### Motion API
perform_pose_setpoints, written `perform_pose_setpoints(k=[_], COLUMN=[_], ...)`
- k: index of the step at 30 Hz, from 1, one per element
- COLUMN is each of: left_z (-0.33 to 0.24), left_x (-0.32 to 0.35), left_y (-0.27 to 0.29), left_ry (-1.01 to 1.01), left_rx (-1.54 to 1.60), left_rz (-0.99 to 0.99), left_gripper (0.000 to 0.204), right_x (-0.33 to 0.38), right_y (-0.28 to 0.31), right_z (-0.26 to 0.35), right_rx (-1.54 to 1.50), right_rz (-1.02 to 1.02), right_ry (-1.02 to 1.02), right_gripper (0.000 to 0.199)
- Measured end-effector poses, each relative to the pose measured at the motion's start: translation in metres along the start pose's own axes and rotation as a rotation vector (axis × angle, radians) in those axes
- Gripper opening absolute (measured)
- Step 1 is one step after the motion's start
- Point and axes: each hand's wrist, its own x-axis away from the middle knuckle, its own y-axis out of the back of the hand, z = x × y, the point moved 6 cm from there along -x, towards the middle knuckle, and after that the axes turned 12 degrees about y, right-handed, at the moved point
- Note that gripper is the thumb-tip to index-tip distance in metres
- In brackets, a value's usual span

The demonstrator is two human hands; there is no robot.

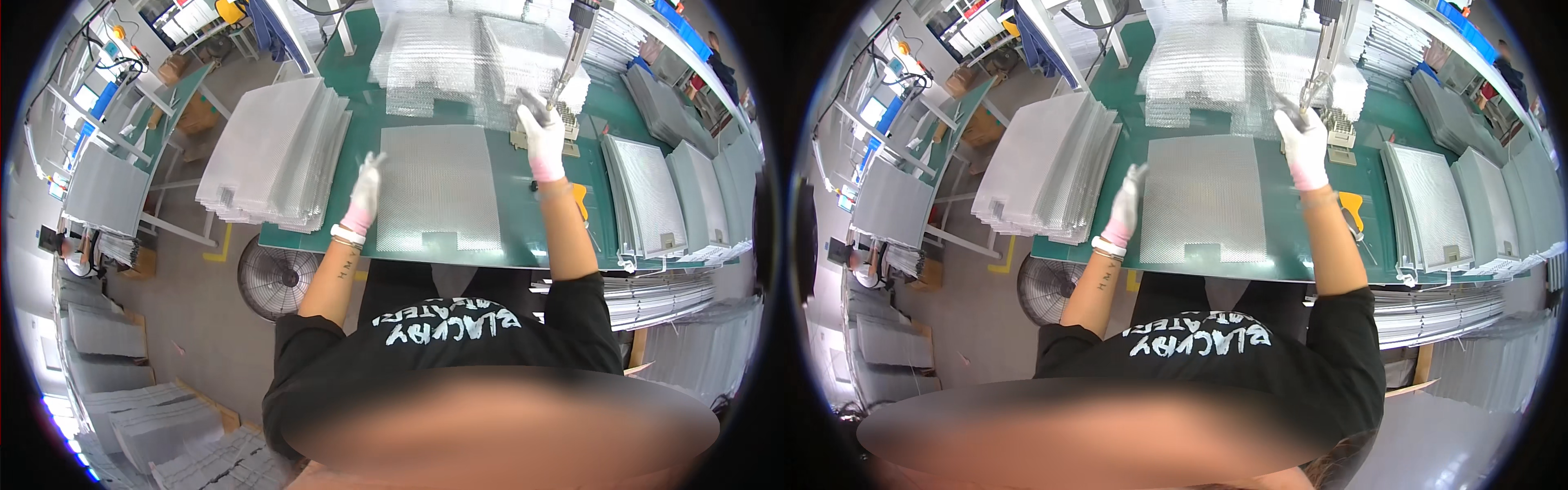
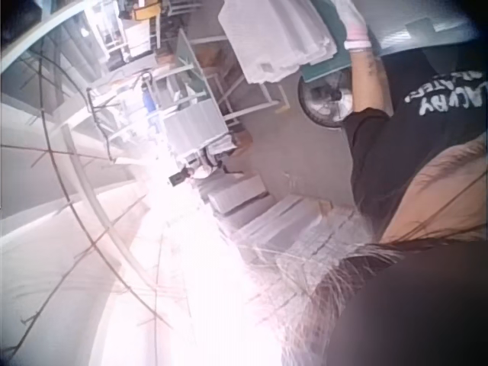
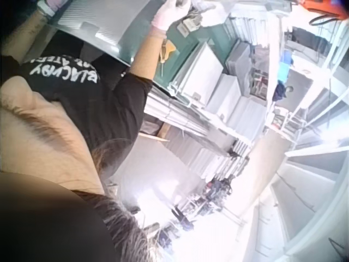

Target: Assemble industrial mesh filter panels by attaching components using an electric screwdriver.

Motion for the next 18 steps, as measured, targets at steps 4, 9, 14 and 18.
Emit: perform_pose_setpoints(k=[4,9,14,18], left_z=[-0.025,-0.033,-0.029,-0.011], left_x=[-0.026,-0.077,-0.06,-0.023], left_y=[0.011,0.014,0.015,0.023], left_ry=[0.029,0.264,0.173,0.11], left_rx=[0.728,0.702,0.593,0.612], left_rz=[0.126,-0.032,-0.102,-0.108], left_gripper=[0.071,0.064,0.06,0.06], right_x=[0.006,-0.052,-0.09,-0.1], right_y=[-0.012,-0.048,-0.077,-0.084], right_z=[-0.008,-0.069,-0.073,-0.034], right_rx=[0.412,0.276,-0.05,-0.13], right_rz=[0.083,0.237,0.255,0.126], right_ry=[0.11,-0.045,-0.153,0.072], right_gripper=[0.043,0.045,0.044,0.041])
